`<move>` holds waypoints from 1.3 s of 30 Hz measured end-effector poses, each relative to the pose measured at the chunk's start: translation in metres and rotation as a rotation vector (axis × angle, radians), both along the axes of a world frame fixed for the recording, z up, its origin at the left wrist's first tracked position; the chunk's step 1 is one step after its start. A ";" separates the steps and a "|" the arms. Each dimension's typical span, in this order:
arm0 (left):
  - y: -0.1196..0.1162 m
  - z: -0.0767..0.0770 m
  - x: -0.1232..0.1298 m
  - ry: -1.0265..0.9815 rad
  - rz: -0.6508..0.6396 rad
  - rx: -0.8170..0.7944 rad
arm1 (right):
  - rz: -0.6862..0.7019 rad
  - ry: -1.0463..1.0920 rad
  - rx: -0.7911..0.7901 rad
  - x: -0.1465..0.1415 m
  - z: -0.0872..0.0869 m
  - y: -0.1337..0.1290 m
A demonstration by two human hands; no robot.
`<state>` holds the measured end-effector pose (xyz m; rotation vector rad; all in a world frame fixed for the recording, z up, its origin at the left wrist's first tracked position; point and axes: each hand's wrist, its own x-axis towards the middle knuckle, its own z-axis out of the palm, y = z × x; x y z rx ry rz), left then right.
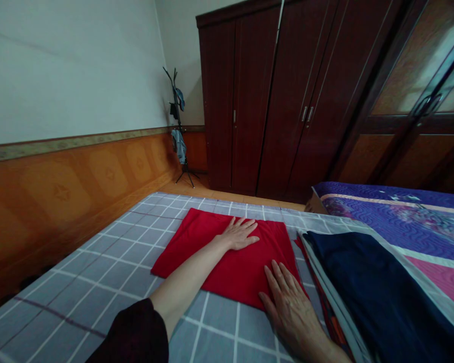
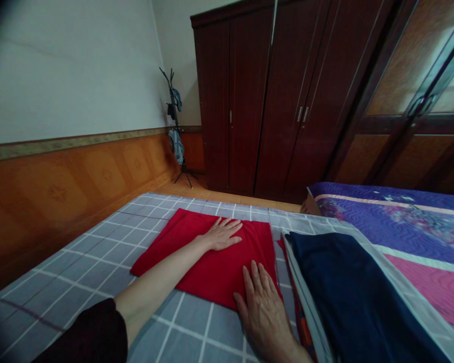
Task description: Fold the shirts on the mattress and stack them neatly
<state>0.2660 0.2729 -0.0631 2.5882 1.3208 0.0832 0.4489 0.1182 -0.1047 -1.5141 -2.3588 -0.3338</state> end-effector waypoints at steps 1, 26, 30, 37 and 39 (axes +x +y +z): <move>-0.002 0.001 -0.005 -0.001 0.008 0.013 | 0.000 -0.002 -0.001 0.000 0.000 0.000; -0.039 -0.004 -0.149 0.082 0.410 0.066 | 0.018 0.010 0.003 0.001 0.002 -0.002; -0.036 0.007 -0.123 0.064 0.390 0.066 | 0.005 0.015 -0.015 0.000 0.002 -0.002; -0.041 0.005 -0.002 -0.075 -0.104 0.001 | -0.009 -0.004 -0.025 -0.002 0.005 -0.003; -0.033 -0.002 0.026 -0.080 -0.107 -0.013 | -0.014 -0.012 -0.034 -0.003 0.007 -0.003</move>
